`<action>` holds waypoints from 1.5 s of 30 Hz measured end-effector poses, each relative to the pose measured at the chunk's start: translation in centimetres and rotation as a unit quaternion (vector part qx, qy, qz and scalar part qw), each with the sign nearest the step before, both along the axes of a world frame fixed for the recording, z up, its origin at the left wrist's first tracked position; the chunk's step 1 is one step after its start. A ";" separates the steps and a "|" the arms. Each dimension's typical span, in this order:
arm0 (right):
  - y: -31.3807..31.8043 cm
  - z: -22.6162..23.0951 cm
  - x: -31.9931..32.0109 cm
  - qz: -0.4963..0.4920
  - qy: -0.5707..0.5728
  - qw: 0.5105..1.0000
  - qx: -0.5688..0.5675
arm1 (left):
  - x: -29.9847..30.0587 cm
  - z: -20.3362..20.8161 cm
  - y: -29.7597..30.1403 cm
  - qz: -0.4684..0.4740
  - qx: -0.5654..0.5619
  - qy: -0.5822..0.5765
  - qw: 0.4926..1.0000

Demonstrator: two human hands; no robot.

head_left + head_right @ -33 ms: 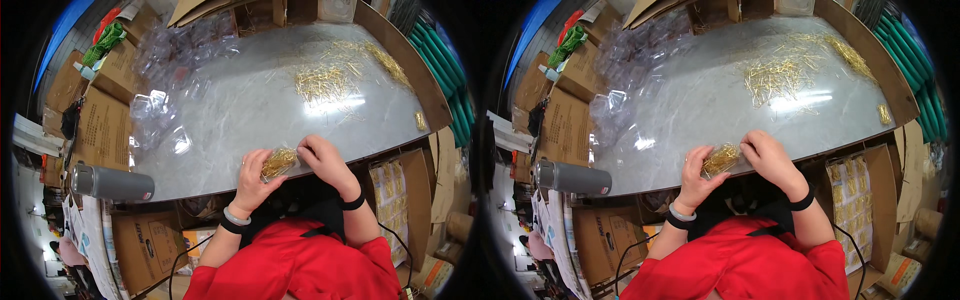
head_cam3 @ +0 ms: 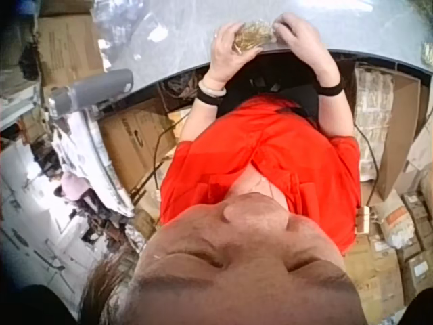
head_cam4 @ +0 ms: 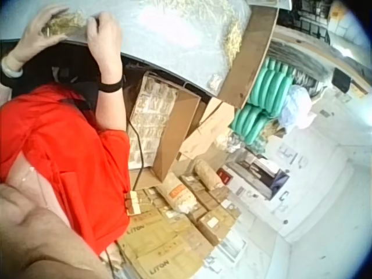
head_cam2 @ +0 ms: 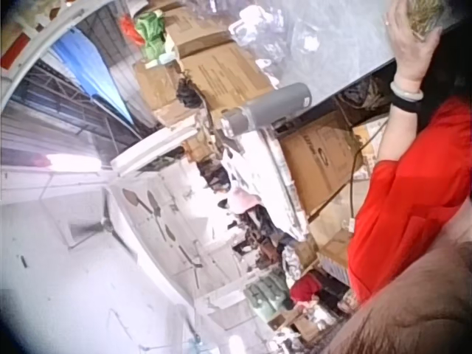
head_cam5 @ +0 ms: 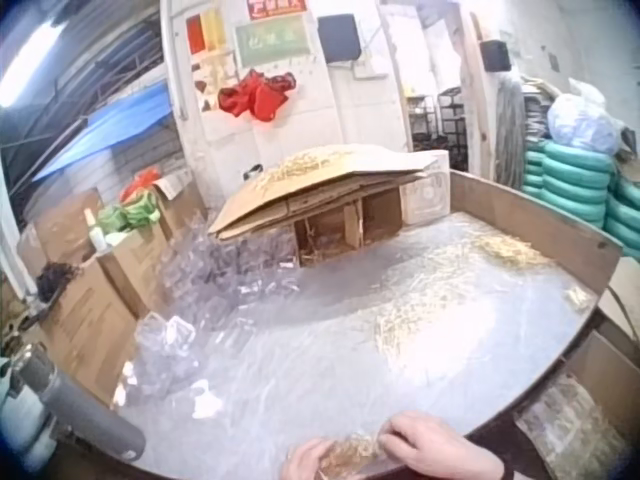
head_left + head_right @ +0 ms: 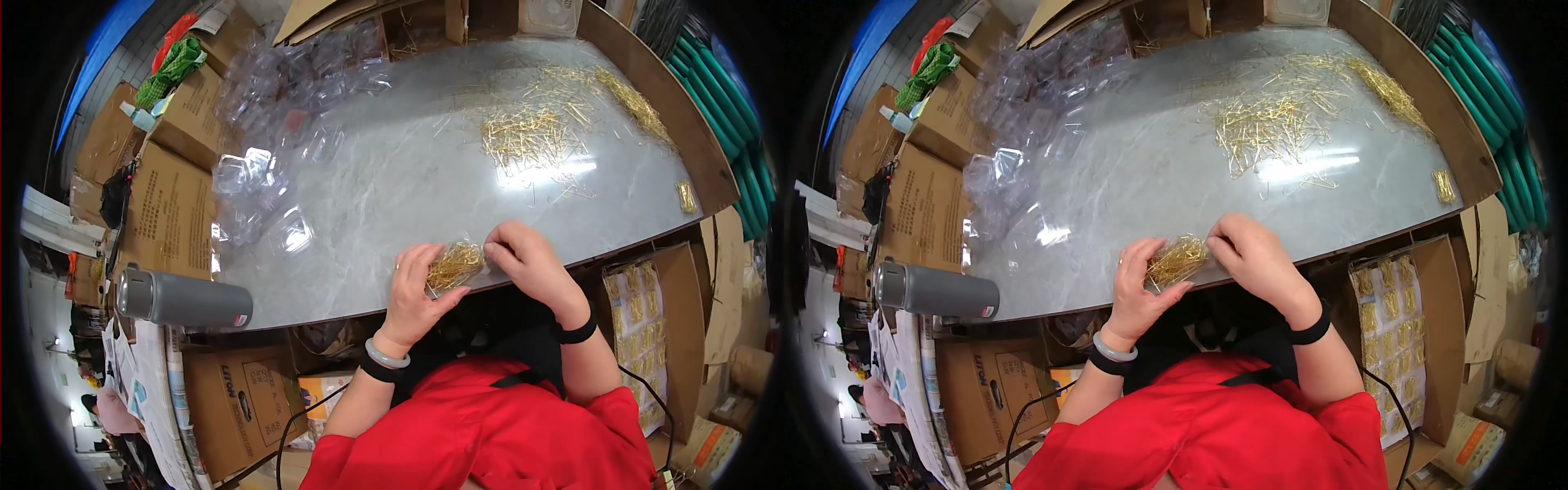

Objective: Packing small gold-colored metal clips into plastic bags at a workstation.

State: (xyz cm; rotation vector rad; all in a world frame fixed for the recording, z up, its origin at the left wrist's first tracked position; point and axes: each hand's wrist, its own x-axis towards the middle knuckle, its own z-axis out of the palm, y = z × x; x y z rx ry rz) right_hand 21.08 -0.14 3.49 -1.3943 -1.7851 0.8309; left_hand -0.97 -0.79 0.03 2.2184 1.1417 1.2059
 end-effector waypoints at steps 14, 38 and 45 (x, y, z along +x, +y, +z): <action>-2.1 -2.6 -2.7 -0.090 -0.117 0.964 0.220 | -0.1 -0.4 0.2 -0.004 0.004 0.015 1.000; 0.2 -2.6 -2.2 -0.050 -0.084 0.975 0.200 | 0.1 0.0 0.3 -0.025 0.007 0.008 1.000; 0.1 -1.7 -3.5 -0.089 -0.111 0.960 0.240 | 0.0 0.3 -0.1 -0.006 0.015 0.020 1.000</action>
